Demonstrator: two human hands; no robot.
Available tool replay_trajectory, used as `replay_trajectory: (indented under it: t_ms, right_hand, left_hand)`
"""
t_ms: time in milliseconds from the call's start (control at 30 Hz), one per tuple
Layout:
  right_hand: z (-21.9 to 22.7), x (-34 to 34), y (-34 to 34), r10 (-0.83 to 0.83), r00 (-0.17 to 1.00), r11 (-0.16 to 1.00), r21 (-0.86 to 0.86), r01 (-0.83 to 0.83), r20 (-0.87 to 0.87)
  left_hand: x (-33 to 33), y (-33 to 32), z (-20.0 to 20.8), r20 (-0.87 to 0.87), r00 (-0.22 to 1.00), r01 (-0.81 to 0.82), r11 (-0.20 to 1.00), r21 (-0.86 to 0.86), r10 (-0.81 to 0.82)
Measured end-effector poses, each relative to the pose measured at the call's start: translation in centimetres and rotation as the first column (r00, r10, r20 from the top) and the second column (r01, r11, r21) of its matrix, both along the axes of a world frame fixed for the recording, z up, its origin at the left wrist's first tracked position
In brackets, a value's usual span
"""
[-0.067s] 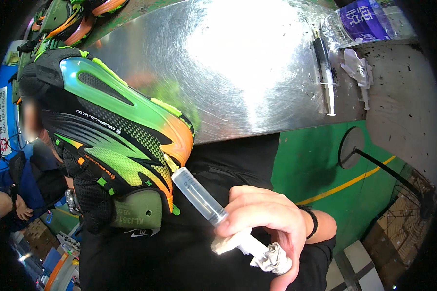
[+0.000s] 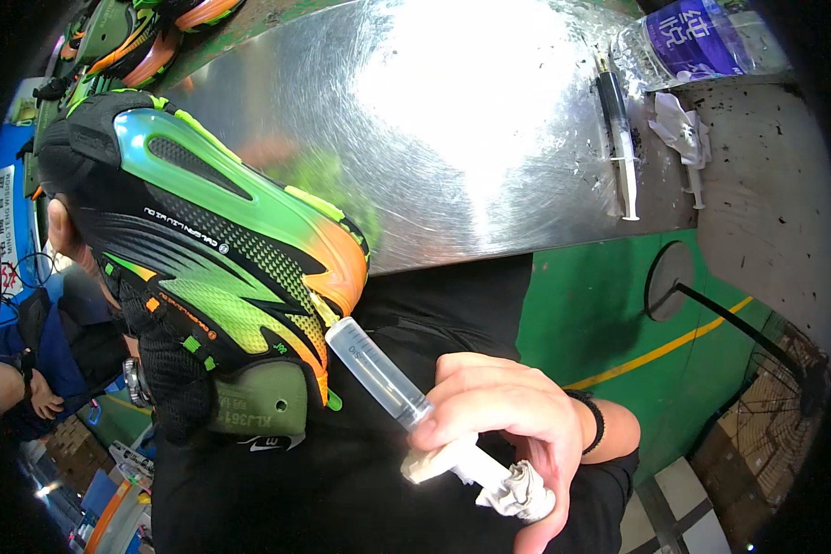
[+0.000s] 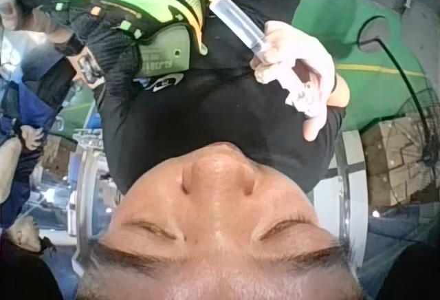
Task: Apply adhesive to the edges of shoe soles using a syringe in a manufacturing facility.
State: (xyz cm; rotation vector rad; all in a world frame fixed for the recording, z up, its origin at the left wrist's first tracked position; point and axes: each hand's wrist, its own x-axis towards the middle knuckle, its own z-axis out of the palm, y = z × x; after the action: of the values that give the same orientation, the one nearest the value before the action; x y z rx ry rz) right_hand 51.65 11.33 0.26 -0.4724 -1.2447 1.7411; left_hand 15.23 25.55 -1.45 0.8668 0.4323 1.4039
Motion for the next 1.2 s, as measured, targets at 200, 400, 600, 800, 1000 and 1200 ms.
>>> replay_trajectory:
  t_ms: [200,400,600,800,1000,1200]
  right_hand:
    - [-1.3,0.5,-0.1,0.006,0.997,0.999,-0.037,-0.009,-0.075]
    - [-2.7,-0.3,-0.5,-0.111,0.959,0.992,-0.087,0.091,-0.260]
    - [-3.5,0.1,-0.2,-0.095,0.965,0.994,-0.072,0.079,-0.246]
    - [-3.9,0.4,0.1,-0.064,0.972,0.998,-0.036,0.057,-0.225]
    - [-4.3,0.4,0.7,-0.086,0.975,0.996,-0.040,0.079,-0.205]
    - [-4.4,-0.3,2.1,-0.027,0.987,0.998,0.043,0.034,-0.160]
  left_hand:
    - [0.5,-0.1,-0.9,0.056,0.996,-0.060,0.994,-0.087,0.065]
    - [0.6,0.6,-0.5,0.100,0.995,0.002,0.981,-0.196,0.018]
    - [-0.4,0.5,-1.0,-0.011,1.000,0.007,0.952,-0.304,-0.011]
    - [-1.6,-0.3,-0.9,-0.149,0.988,-0.020,0.909,-0.416,-0.046]
    - [-1.4,-2.7,-0.4,-0.203,0.972,0.004,0.877,-0.480,-0.116]
    - [-5.3,-3.6,-0.2,-0.275,0.956,-0.066,0.839,-0.541,-0.102]
